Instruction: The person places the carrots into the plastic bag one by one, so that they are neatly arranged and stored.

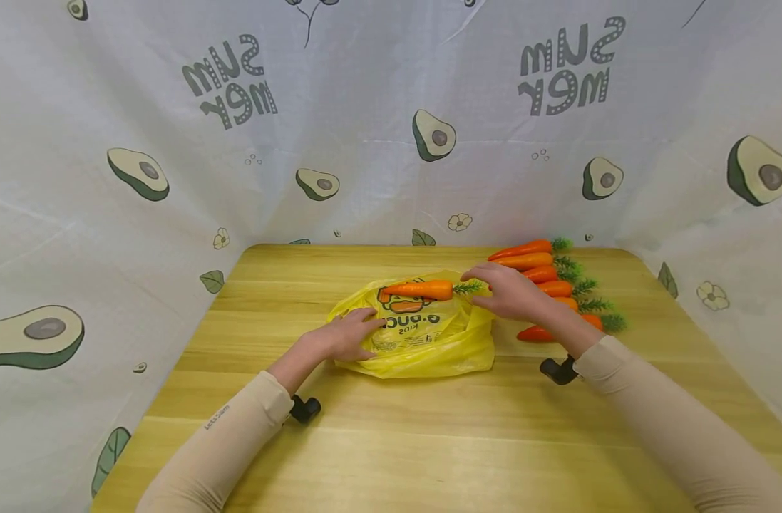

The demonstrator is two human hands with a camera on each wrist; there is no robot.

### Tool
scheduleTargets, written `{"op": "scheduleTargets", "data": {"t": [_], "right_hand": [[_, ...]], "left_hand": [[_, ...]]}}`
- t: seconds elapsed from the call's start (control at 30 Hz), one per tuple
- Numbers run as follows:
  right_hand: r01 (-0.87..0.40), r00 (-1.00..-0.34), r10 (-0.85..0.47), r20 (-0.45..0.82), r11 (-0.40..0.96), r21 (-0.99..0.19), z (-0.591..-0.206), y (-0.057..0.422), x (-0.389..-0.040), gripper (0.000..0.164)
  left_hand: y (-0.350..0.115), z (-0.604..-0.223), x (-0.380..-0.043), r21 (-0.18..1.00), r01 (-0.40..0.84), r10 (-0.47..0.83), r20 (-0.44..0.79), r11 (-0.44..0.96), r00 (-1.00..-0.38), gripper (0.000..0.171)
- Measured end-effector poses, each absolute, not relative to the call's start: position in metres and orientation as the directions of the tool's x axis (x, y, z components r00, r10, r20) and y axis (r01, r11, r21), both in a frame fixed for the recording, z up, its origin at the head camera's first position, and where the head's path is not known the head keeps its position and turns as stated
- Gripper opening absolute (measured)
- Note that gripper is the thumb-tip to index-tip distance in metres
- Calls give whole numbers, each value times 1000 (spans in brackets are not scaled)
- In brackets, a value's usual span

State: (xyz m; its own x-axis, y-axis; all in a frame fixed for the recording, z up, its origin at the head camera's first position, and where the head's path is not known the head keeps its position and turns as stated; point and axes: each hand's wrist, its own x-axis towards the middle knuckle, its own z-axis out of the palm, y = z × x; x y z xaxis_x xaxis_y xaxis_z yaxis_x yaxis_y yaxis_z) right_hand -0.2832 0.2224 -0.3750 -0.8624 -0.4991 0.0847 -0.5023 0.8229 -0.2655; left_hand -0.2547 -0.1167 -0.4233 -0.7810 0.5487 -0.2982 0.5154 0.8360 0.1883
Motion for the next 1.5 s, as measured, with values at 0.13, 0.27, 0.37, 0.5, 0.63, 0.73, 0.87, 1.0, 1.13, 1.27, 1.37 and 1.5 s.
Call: {"op": "scheduleTargets", "data": {"t": [0.13,0.27,0.37,0.5,0.63,0.73,0.87,1.0,1.13,1.27,1.37,1.5], "right_hand": [[-493,-867,-493,79,821,-289,-372,236,-274,43],[-494,-866,-495,77,817,-298,-372,252,-267,43],[-514,-854,-513,89,803,-302,-373,265,-263,44],[-508,-857,-509,83,803,-312,-372,279,-254,45],[-477,-874,-483,58,826,-301,-370,291,-245,44],[-473,-877,-477,61,832,-292,-369,300,-240,47],[-474,-878,-474,69,837,-275,-370,310,-236,53],[-467,-882,-466,72,840,-276,-373,320,-233,54],[-455,-888,-453,76,844,-284,-376,328,-230,53],[-441,-896,-438,78,852,-281,-378,335,-227,54],[-435,-899,-430,84,855,-282,-381,341,-225,54],[-415,-908,-411,77,866,-280,-384,348,-222,55]], "left_hand": [[-117,-423,-256,177,520,549,-304,835,-778,71],[-117,-423,-256,175,521,549,-305,835,-778,70],[-117,-424,-257,176,520,548,-308,836,-777,71],[-117,-425,-257,173,519,547,-312,837,-777,72],[-117,-425,-258,172,521,548,-314,836,-775,72],[-117,-424,-257,189,520,553,-311,833,-773,72],[-117,-422,-256,193,520,554,-312,832,-772,72],[-116,-420,-256,192,519,554,-314,833,-771,72],[-115,-419,-255,197,522,558,-313,830,-769,71],[-115,-419,-255,199,521,558,-317,830,-767,71],[-116,-420,-256,202,520,558,-318,830,-767,71],[-116,-421,-256,201,521,558,-315,829,-767,71]]}}
